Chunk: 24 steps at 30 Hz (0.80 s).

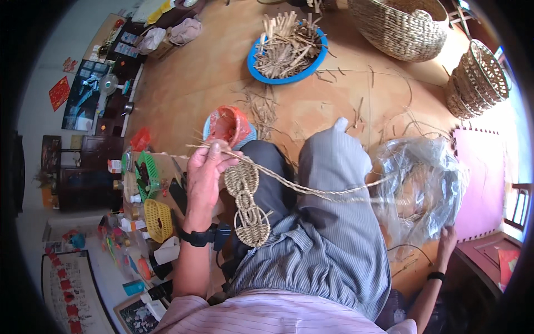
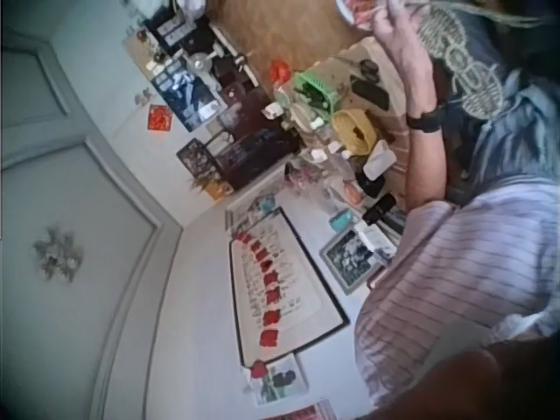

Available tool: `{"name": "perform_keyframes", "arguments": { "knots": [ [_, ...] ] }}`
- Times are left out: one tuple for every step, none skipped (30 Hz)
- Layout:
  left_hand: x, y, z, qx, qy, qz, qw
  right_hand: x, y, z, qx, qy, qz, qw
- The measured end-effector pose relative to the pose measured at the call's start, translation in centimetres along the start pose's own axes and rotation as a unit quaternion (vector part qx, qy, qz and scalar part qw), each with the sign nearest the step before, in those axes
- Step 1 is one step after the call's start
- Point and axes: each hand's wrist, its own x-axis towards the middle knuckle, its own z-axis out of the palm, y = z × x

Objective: The person is weaving straw together to create a sandal.

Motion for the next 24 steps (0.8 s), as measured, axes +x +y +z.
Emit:
{"name": "perform_keyframes", "arguments": {
  "knots": [
    [0.1,-0.1,0.1,0.006,0.007,0.003,1.0,-0.8,-3.9,1.3,-0.108,0.089,-0.086,0.986],
    [0.3,-0.3,0.2,0.001,0.006,0.001,1.0,-0.5,-5.3,1.3,-0.105,0.075,-0.099,0.987],
    [0.4,-0.4,-0.1,0.013,0.018,-0.001,1.0,-0.3,-8.0,2.2,-0.071,0.077,-0.097,0.99],
    [0.4,-0.3,-0.2,0.021,0.021,0.005,1.0,-0.8,-12.2,3.1,-0.054,0.076,-0.107,0.99],
    [0.4,-0.3,-0.3,0.026,0.022,0.001,0.999,-1.7,-17.1,3.7,0.06,0.065,-0.103,0.991],
    [0.5,-0.2,-0.1,0.031,0.02,-0.002,0.999,-2.1,-19.8,4.2,0.109,0.058,-0.122,0.985],
    [0.5,-0.2,-0.3,0.033,0.019,-0.001,0.999,-2.5,-23.3,4.7,0.139,0.032,-0.126,0.982],
    [0.5,-0.2,-0.4,0.035,0.019,0.002,0.999,-3.3,-26.7,5.2,0.214,-0.009,-0.11,0.971],
    [0.4,0.0,-0.4,0.038,0.015,0.003,0.999,-3.8,-29.5,5.9,0.194,0.002,-0.194,0.962],
    [0.4,-0.1,-0.5,0.034,0.007,0.0,0.999,-4.6,-32.6,6.1,0.215,-0.029,-0.208,0.954],
    [0.4,-0.2,-0.4,0.035,0.003,0.001,0.999,-5.5,-35.2,6.1,0.227,-0.06,-0.231,0.944],
    [0.5,-0.3,-0.5,0.039,0.002,0.002,0.999,-6.3,-37.5,6.5,0.232,-0.088,-0.254,0.935],
    [0.5,-0.3,-0.8,0.04,0.006,0.002,0.999,-6.8,-39.5,6.9,0.245,-0.137,-0.287,0.916],
    [0.5,-0.4,-0.7,0.038,0.003,-0.001,0.999,-7.7,-42.0,6.5,0.25,-0.205,-0.272,0.906],
    [0.5,-0.2,-0.4,0.042,0.004,-0.002,0.999,-8.3,-43.4,6.6,0.192,-0.23,-0.269,0.915],
    [0.5,-0.1,0.0,0.045,0.003,-0.004,0.999,-7.9,-43.2,7.9,0.179,-0.174,-0.382,0.89],
    [0.6,-0.2,0.1,0.04,0.007,-0.005,0.999,-7.6,-42.8,8.3,0.182,-0.173,-0.374,0.893],
    [0.6,0.0,-0.5,0.039,0.008,-0.005,0.999,-7.2,-42.8,8.7,0.189,-0.176,-0.372,0.892],
    [0.8,-0.1,-1.0,0.036,0.048,-0.006,0.998,-6.7,-42.2,8.5,0.184,-0.174,-0.37,0.894],
    [1.0,-0.2,-1.7,0.033,0.088,-0.007,0.996,-6.2,-41.4,8.1,0.17,-0.192,-0.377,0.89],
    [1.2,-0.3,-2.2,0.022,0.07,-0.025,0.997,-5.6,-40.4,7.2,0.152,-0.207,-0.381,0.888],
    [1.0,0.0,-2.3,0.028,0.052,-0.034,0.998,-5.2,-39.4,6.7,0.145,-0.204,-0.377,0.892],
    [0.9,-0.5,-2.6,0.062,0.019,-0.026,0.998,-5.1,-38.4,6.2,0.164,-0.205,-0.353,0.898],
    [0.9,-0.9,-2.7,0.096,-0.014,-0.016,0.995,-5.1,-37.5,5.4,0.184,-0.206,-0.329,0.903]
  ]
}}
